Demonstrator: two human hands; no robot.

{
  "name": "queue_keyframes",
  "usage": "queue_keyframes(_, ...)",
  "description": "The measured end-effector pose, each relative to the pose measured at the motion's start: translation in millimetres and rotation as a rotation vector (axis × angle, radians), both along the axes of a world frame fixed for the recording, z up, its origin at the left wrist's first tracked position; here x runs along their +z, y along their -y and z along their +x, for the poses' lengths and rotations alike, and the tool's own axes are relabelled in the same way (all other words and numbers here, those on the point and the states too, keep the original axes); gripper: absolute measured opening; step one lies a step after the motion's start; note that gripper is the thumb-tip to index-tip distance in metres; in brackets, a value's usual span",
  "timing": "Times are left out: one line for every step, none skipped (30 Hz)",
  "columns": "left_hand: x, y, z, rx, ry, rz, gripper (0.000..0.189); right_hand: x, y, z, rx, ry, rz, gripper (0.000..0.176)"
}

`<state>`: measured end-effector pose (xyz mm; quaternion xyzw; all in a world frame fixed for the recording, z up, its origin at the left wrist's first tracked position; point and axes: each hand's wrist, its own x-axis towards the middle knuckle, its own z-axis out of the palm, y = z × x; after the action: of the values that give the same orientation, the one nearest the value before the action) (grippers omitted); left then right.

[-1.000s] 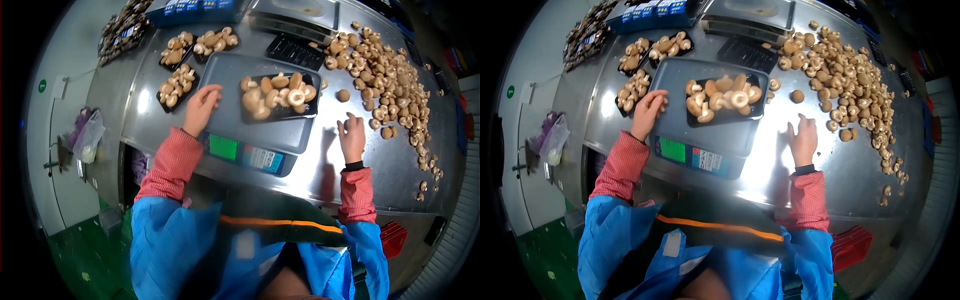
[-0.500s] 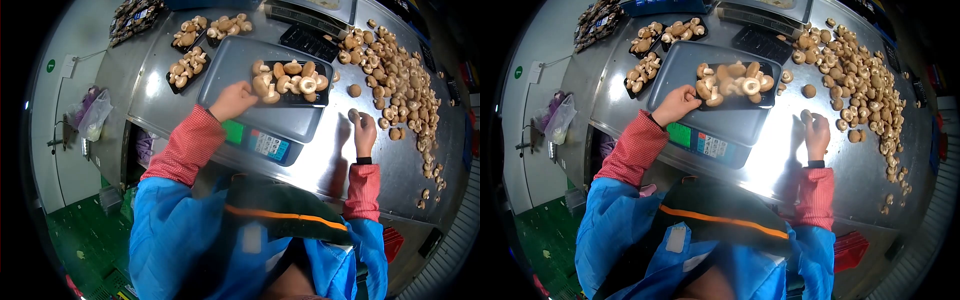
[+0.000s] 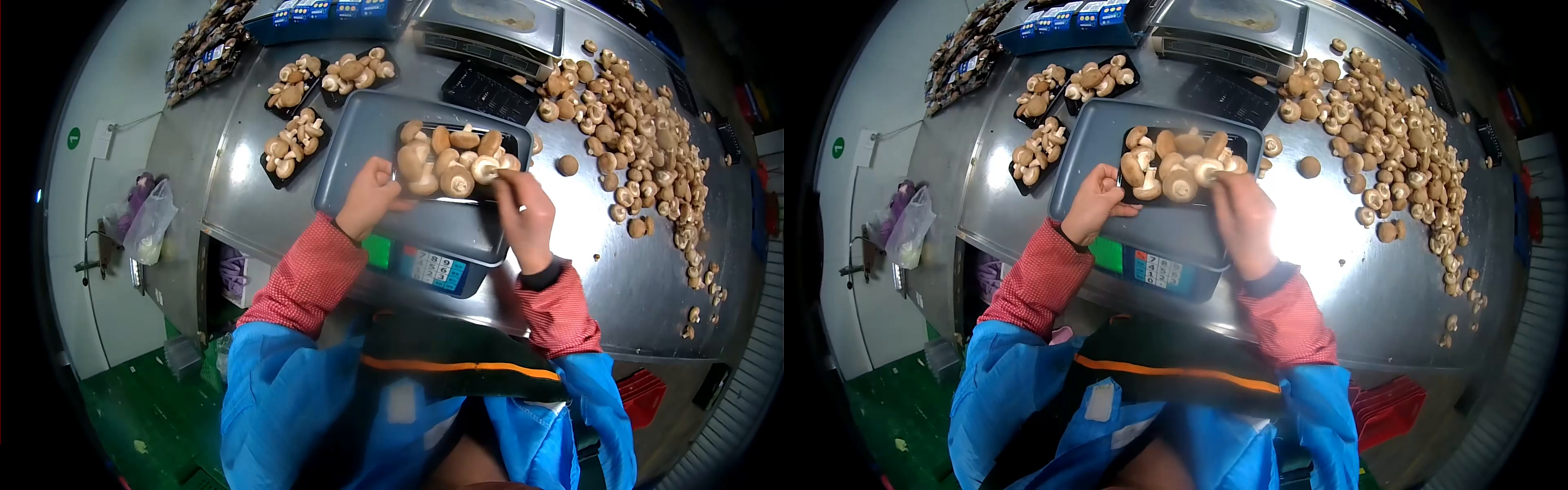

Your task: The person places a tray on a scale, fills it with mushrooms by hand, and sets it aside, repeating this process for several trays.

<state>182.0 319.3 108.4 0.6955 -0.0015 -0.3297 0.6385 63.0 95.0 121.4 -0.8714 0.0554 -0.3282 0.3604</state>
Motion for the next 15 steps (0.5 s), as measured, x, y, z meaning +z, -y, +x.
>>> queue_keyframes(2, 0, 3, 0.015, -0.037, -0.042, 0.025, 1, 10, 1, -0.055, 0.009, 0.11, 0.011)
queue_keyframes(3, -1, 6, 0.026, -0.053, -0.085, 0.026, -3, 26, 2, -0.11, -0.039, 0.218, 0.012)
queue_keyframes(3, -4, 10, 0.035, -0.068, -0.128, 0.027, -9, 44, 8, -0.162, -0.061, 0.176, 0.012)
queue_keyframes(4, -5, 16, 0.04, -0.083, -0.171, 0.027, -15, 61, 17, -0.186, -0.106, 0.226, 0.011)
queue_keyframes(5, -6, 22, 0.056, -0.071, -0.194, 0.027, -23, 78, 28, -0.21, -0.15, 0.276, 0.011)
queue_keyframes(6, -8, 29, 0.071, -0.06, -0.215, 0.027, -36, 94, 39, -0.203, -0.16, 0.242, 0.011)
queue_keyframes(7, -8, 37, 0.086, -0.047, -0.237, 0.027, -51, 110, 52, -0.194, -0.169, 0.208, 0.011)
queue_keyframes(7, -8, 48, 0.108, -0.014, -0.228, 0.029, -61, 124, 65, -0.185, -0.176, 0.175, 0.012)
queue_keyframes(10, -7, 60, 0.122, 0.009, -0.242, 0.03, -65, 133, 77, -0.128, -0.181, 0.11, 0.014)
queue_keyframes(14, -6, 73, 0.139, 0.034, -0.256, 0.031, -75, 143, 91, -0.071, -0.216, 0.108, 0.015)
queue_keyframes(18, -4, 86, 0.156, 0.061, -0.269, 0.031, -86, 150, 105, -0.013, -0.25, 0.106, 0.016)
queue_keyframes(24, 0, 101, 0.171, 0.099, -0.268, 0.036, -88, 150, 118, 0.022, -0.345, 0.189, 0.017)
queue_keyframes(25, 2, 118, 0.21, 0.115, -0.274, 0.039, -88, 148, 129, 0.061, -0.418, 0.163, 0.02)
queue_keyframes(23, 4, 137, 0.234, 0.142, -0.292, 0.039, -92, 147, 140, 0.11, -0.438, 0.093, 0.022)
queue_keyframes(22, 6, 156, 0.259, 0.169, -0.31, 0.04, -98, 146, 151, 0.158, -0.457, 0.022, 0.025)
